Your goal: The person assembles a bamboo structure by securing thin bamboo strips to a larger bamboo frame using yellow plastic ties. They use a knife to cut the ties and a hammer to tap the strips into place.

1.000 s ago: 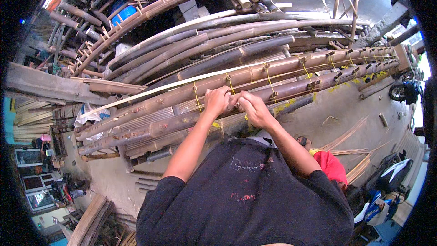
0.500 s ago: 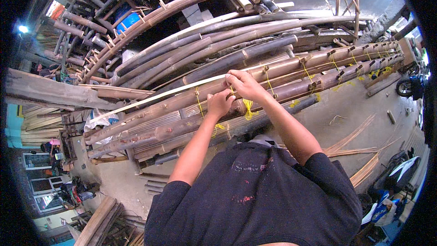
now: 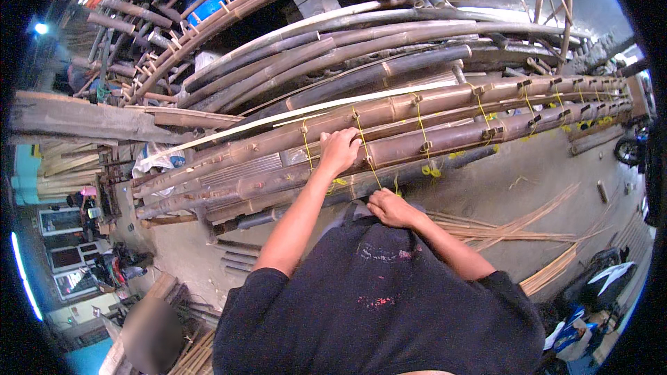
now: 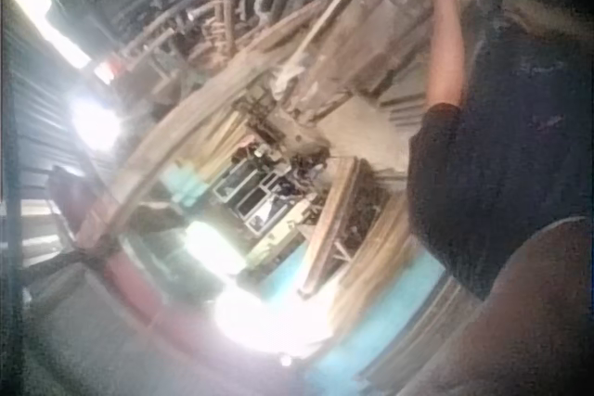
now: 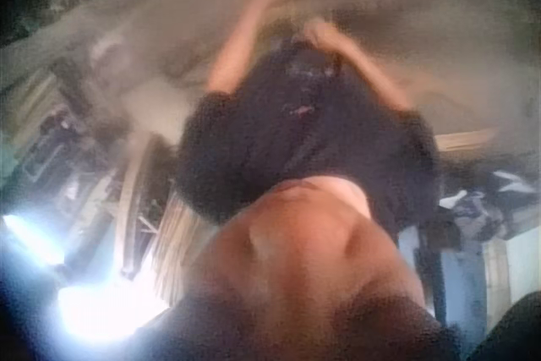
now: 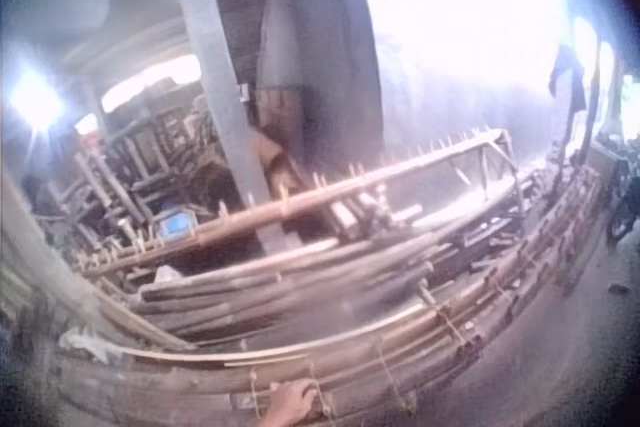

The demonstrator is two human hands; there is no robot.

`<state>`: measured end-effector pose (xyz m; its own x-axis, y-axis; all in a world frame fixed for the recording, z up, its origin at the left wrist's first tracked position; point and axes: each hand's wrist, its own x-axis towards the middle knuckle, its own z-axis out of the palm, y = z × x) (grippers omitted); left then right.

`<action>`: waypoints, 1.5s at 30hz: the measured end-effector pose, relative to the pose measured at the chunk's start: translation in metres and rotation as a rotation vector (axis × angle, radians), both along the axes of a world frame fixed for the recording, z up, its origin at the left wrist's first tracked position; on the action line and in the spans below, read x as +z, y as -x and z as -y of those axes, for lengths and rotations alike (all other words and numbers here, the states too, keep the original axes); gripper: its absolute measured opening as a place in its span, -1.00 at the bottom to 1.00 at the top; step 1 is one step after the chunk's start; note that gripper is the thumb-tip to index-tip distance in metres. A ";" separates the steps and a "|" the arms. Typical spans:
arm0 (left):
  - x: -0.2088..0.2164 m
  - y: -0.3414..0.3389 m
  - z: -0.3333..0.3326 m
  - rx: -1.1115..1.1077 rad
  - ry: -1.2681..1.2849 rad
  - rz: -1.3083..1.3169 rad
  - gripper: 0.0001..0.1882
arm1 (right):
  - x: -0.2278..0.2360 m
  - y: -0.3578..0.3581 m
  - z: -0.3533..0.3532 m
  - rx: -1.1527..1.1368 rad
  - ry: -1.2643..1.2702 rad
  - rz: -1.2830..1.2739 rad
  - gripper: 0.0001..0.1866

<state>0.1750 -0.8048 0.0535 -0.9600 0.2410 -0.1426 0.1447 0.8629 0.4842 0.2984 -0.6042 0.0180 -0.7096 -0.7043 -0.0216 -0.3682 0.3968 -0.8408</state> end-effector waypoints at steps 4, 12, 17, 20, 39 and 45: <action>-0.003 -0.001 0.010 -0.017 -0.173 -0.093 -0.72 | 0.002 0.022 0.022 0.103 -0.309 0.242 -0.56; 0.032 0.002 0.127 0.318 -0.404 -0.129 -0.80 | 0.075 0.028 0.105 -0.311 -0.320 -0.323 -0.64; -0.010 -0.017 0.154 -0.006 -0.229 -0.059 -0.73 | 0.023 0.047 0.140 -0.431 -0.310 -0.451 -0.76; -0.015 -0.027 0.145 0.051 -0.307 0.059 -0.68 | 0.036 0.040 0.138 -0.495 -0.203 -0.367 -0.85; -0.021 -0.016 0.150 -0.045 -0.532 0.055 -0.70 | 0.112 0.097 0.158 -0.384 0.501 0.145 -0.63; -0.041 -0.015 0.160 -0.188 -0.299 -0.239 -0.75 | 0.138 0.019 0.136 -0.087 0.053 0.193 -0.63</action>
<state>0.1903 -0.9650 0.0129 -0.8932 0.4116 0.1810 0.4241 0.6375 0.6432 0.2790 -0.7397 0.1556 -0.7540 -0.6444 -0.1278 -0.1643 0.3734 -0.9130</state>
